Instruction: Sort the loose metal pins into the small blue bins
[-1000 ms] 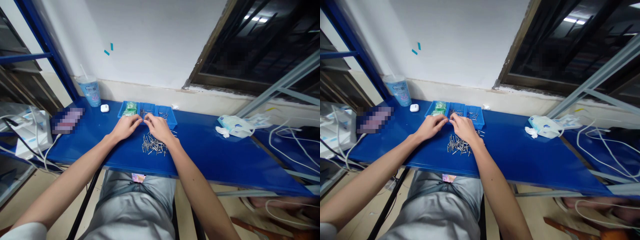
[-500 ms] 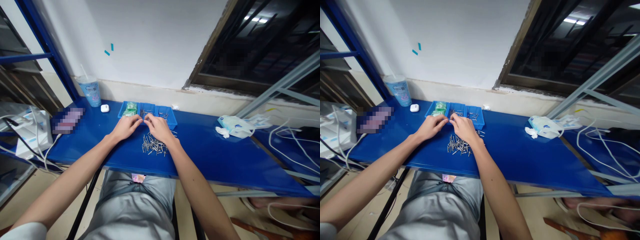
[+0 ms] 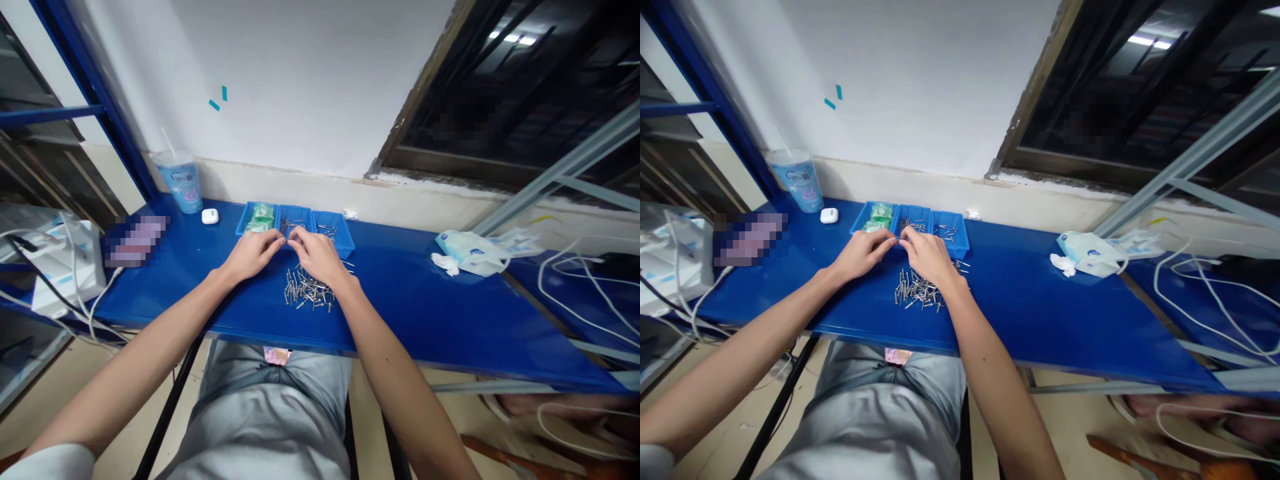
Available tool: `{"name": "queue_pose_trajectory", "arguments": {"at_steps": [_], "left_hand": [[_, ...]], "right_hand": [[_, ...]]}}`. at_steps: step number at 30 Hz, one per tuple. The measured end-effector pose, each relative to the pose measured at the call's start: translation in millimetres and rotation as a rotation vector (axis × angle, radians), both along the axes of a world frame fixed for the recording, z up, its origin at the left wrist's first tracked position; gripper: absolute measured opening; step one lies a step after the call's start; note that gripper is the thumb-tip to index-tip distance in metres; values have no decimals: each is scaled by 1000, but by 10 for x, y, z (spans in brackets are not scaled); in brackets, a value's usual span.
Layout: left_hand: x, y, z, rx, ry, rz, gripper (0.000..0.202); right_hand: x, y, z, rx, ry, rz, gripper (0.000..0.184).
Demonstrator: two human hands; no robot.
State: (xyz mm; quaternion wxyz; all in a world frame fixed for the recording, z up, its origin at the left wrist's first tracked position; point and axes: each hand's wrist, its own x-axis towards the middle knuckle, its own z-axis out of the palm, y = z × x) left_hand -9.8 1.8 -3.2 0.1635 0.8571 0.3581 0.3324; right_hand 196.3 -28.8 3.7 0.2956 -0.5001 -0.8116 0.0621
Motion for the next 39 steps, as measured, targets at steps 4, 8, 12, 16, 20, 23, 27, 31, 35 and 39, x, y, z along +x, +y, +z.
{"name": "queue_pose_trajectory", "arguments": {"at_steps": [4, 8, 12, 16, 20, 23, 27, 31, 35, 39], "left_hand": [[0, 6, -7, -6, 2, 9, 31], [0, 7, -8, -9, 2, 6, 31], [2, 6, -8, 0, 1, 7, 31], [3, 10, -11, 9, 0, 7, 31], [2, 13, -12, 13, 0, -4, 31], [2, 13, -11, 8, 0, -2, 31], [3, 9, -7, 4, -1, -1, 31], [3, 7, -6, -3, 1, 0, 31], [0, 6, -4, 4, 1, -5, 31], [-1, 3, -2, 9, -3, -2, 31]], "right_hand": [[-4, -1, 5, -9, 1, -4, 15], [-5, -2, 6, -11, 7, 1, 15], [-1, 2, -2, -2, 8, 4, 15], [-2, 3, -2, -2, 7, 5, 14], [-6, 1, 4, -2, 2, 6, 14], [-7, 2, 4, 0, -2, 5, 14], [-6, 7, -1, -5, -8, 1, 14], [-4, 10, -5, -2, -8, 1, 15], [-5, 7, -1, -5, -5, 1, 14], [-9, -1, 9, -16, -2, -2, 15]]}}
